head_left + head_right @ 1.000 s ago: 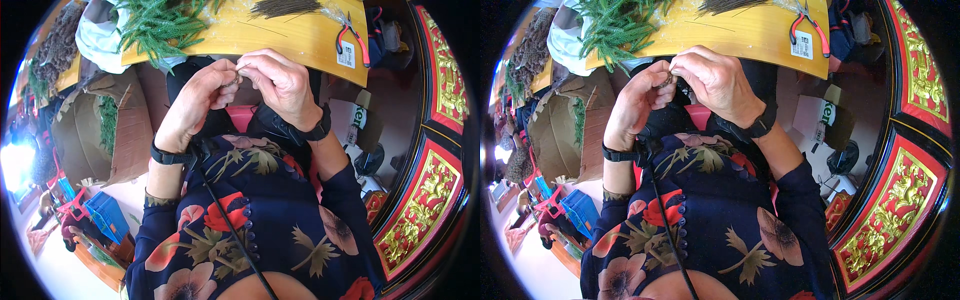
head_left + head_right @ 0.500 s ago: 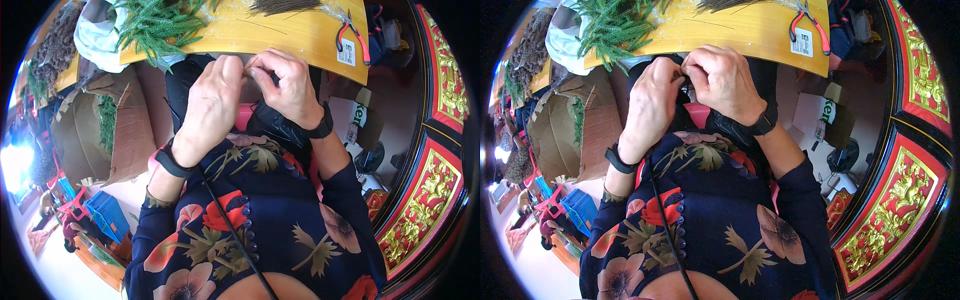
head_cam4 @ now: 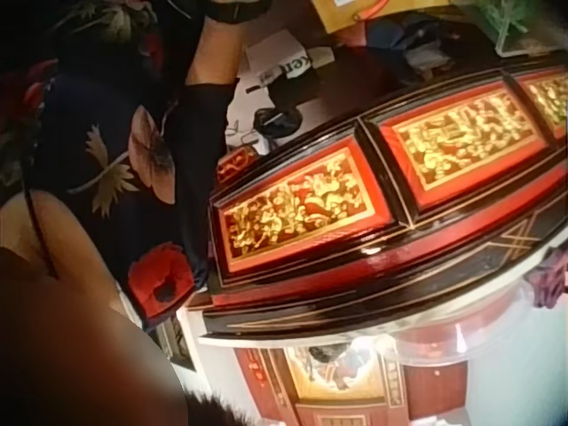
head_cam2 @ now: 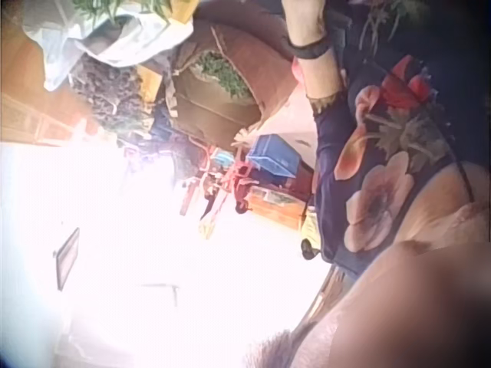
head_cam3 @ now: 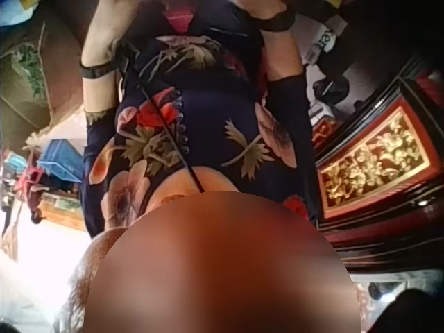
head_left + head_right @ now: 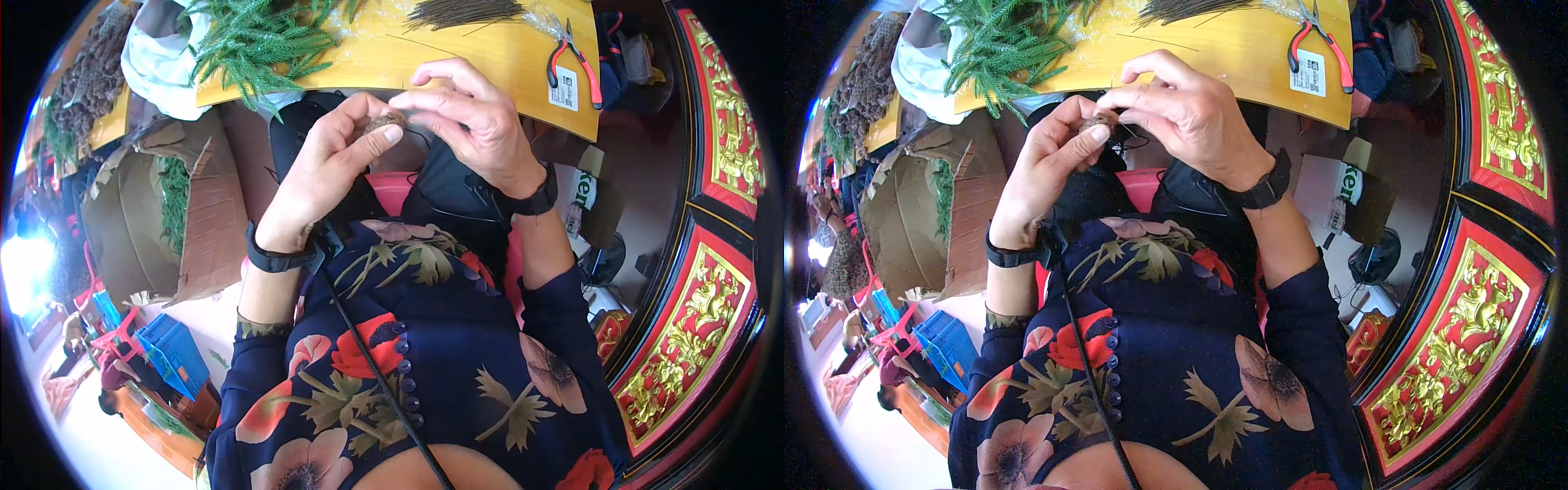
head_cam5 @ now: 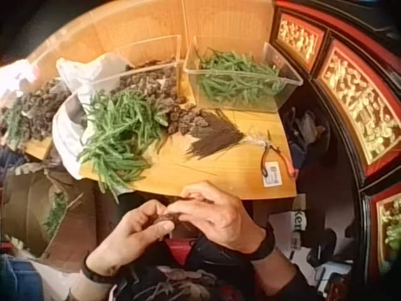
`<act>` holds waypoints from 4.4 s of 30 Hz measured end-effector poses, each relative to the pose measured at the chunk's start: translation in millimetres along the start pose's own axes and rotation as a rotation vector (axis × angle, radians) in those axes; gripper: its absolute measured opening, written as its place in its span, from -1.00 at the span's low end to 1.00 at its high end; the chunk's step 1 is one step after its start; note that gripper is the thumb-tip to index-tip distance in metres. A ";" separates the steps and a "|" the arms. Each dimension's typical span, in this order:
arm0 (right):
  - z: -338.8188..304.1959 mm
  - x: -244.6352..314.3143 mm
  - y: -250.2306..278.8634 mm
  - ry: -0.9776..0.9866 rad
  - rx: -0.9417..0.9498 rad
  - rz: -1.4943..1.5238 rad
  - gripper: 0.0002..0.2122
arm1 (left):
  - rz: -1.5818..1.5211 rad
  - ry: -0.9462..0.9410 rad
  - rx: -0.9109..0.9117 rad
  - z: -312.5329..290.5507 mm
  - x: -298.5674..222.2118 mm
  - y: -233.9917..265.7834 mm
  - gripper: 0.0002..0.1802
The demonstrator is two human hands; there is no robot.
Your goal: Trimming and assembling small artificial evergreen branches into larger pieces.
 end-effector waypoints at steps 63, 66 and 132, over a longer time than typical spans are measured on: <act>-57.7 -33.5 -56.7 -0.969 -0.021 1.088 -0.89 | 0.801 -0.237 -1.356 -12.7 -71.8 278.8 -0.45; -58.0 -37.1 -61.5 -0.960 -0.002 1.097 -0.89 | 0.469 0.090 -0.814 29.3 -47.3 278.4 -0.34; -5.7 -1.6 -12.9 -0.679 -0.123 0.214 -0.90 | -0.621 -0.009 -0.260 -2.4 -4.7 26.3 -0.80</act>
Point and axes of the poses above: each hand's wrist, its own z-axis towards the middle knuckle, its own y-axis out of the back of the hand, x = y × z, the point moved 8 cm from there along z, towards the middle knuckle, and after that the axes turned 14 degrees about -z, right-handed, at the moved point
